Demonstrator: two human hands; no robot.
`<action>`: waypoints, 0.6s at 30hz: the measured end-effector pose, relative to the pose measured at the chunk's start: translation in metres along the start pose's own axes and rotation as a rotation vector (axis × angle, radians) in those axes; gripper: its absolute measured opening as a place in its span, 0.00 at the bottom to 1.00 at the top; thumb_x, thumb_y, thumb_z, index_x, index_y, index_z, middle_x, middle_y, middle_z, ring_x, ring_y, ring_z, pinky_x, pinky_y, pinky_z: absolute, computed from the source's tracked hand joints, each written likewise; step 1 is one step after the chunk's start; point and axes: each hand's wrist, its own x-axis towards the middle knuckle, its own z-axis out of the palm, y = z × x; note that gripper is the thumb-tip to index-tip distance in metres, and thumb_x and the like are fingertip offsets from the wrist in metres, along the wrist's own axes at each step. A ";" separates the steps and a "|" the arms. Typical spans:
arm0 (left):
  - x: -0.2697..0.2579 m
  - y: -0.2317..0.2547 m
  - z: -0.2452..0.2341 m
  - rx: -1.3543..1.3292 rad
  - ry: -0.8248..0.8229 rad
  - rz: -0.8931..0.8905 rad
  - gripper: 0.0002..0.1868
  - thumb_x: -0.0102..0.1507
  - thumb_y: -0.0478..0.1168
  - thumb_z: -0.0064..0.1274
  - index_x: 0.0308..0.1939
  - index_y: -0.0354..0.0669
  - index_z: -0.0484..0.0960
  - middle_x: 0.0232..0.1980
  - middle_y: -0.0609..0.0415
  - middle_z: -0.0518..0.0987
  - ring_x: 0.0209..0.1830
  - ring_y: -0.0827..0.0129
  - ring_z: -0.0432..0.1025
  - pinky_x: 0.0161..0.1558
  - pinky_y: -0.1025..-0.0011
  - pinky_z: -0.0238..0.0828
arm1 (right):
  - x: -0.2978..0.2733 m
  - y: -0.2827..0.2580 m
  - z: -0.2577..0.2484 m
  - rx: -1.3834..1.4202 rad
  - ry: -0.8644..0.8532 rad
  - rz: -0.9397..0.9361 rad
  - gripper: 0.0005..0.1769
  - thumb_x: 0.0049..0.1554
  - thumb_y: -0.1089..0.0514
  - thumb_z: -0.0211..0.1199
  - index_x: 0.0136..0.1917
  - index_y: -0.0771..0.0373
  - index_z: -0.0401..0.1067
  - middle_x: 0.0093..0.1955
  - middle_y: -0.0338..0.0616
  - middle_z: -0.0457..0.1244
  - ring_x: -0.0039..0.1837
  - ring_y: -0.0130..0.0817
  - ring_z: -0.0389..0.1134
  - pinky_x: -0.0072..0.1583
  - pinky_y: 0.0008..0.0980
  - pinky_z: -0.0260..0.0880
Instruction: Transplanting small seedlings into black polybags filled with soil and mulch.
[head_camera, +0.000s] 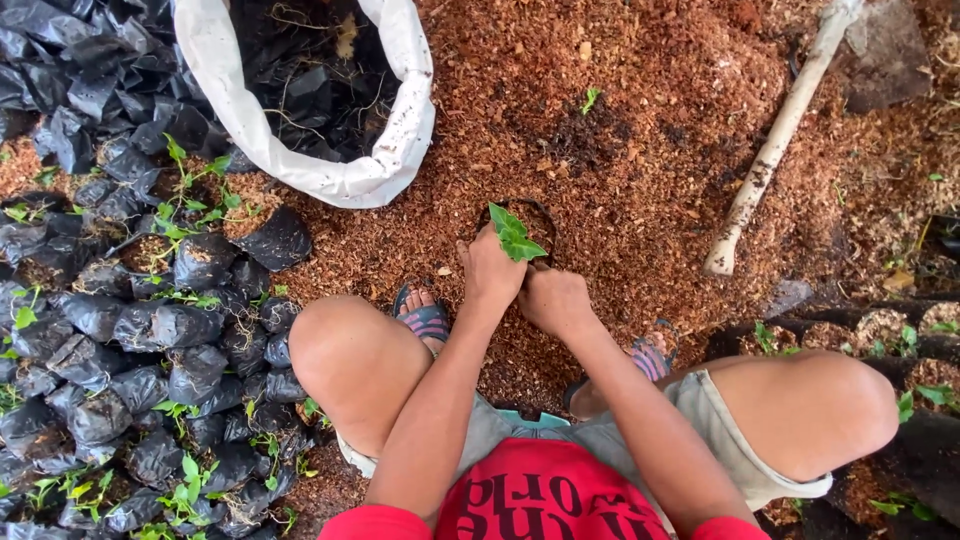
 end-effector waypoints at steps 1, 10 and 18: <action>0.009 -0.020 0.018 0.000 -0.006 0.004 0.17 0.66 0.44 0.48 0.55 0.40 0.77 0.50 0.44 0.81 0.52 0.45 0.79 0.76 0.36 0.35 | -0.001 0.001 0.002 -0.003 -0.021 -0.003 0.17 0.55 0.48 0.57 0.47 0.59 0.78 0.45 0.50 0.71 0.43 0.53 0.75 0.46 0.53 0.75; -0.027 0.034 -0.044 0.282 0.109 0.105 0.22 0.59 0.35 0.60 0.58 0.41 0.79 0.62 0.42 0.75 0.66 0.48 0.68 0.71 0.34 0.43 | 0.002 -0.012 -0.084 0.162 0.149 0.186 0.16 0.56 0.57 0.65 0.58 0.62 0.76 0.66 0.51 0.61 0.59 0.47 0.68 0.52 0.39 0.74; -0.020 0.003 -0.029 0.415 0.170 0.073 0.21 0.55 0.45 0.70 0.50 0.44 0.84 0.69 0.36 0.69 0.79 0.36 0.48 0.67 0.23 0.28 | 0.009 -0.007 -0.068 0.279 0.295 0.101 0.20 0.58 0.48 0.65 0.57 0.61 0.79 0.74 0.67 0.53 0.77 0.66 0.51 0.65 0.55 0.64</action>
